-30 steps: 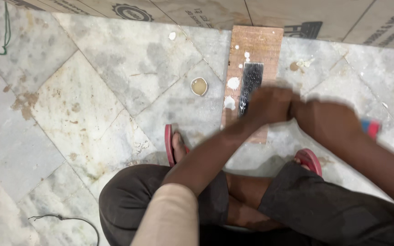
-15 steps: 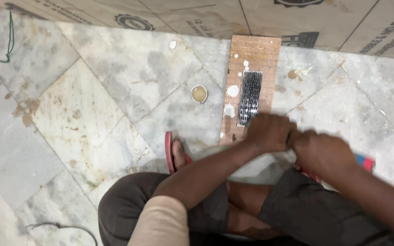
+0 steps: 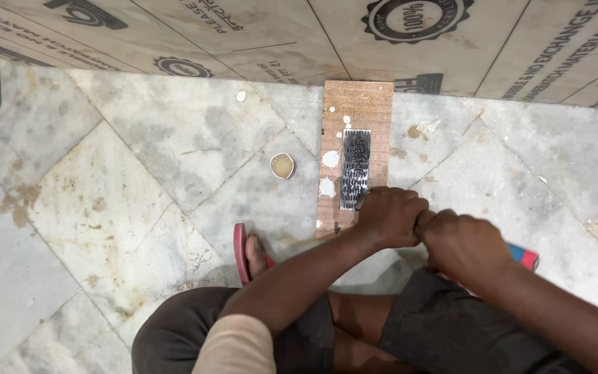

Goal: The person sits on the floor and uses a sharpening stone to sharpen a metal scraper tool. They repeatedly rub the tool against the stone, occasionally applying a liquid from a small container to the surface.

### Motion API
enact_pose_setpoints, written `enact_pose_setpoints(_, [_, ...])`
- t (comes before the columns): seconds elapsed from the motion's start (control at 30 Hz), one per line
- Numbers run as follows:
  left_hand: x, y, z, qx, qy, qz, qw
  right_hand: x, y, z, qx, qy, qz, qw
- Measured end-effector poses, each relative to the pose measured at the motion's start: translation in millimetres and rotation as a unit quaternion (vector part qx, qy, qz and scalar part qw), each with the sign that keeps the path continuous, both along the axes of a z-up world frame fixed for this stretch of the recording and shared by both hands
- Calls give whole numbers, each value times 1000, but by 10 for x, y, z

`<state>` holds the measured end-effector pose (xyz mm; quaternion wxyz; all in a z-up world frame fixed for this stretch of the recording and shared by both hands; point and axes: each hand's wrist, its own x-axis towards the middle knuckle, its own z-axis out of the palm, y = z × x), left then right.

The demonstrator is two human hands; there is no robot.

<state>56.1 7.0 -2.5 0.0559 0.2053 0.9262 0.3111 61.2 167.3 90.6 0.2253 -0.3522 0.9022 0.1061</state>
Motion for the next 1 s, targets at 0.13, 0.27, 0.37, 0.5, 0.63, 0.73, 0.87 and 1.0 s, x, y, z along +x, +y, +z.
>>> enact_pose_setpoints(0.13, [-759,-26,-95,-15,-9,12,1000,-635,-104,61,11,8,-99,995])
enact_pose_setpoints(0.27, [-662,-28,33,-15,5,31,999,-637,-210,180,24,-24,-110,993])
enact_pose_setpoints(0.37, [14,10,56,13,2,12,1000,-96,-81,95,-23,-20,-54,998])
enact_pose_setpoints(0.5, [-146,34,-25,-2,-34,1,999,-175,19,-37,-6,33,7,999])
enact_pose_setpoints(0.63, [-899,-124,119,30,54,25,998,-793,-164,40,7,64,-53,997])
enact_pose_setpoints(0.73, [-549,-115,118,5,-6,30,1000,-504,-163,37,-8,18,-55,998])
enact_pose_setpoints(0.87, [98,-108,64,8,-57,-17,998,25,-150,70,-10,0,5,1000])
enact_pose_setpoints(1.0, [-498,-193,-157,62,107,34,992,-523,-273,50,41,3,-32,999])
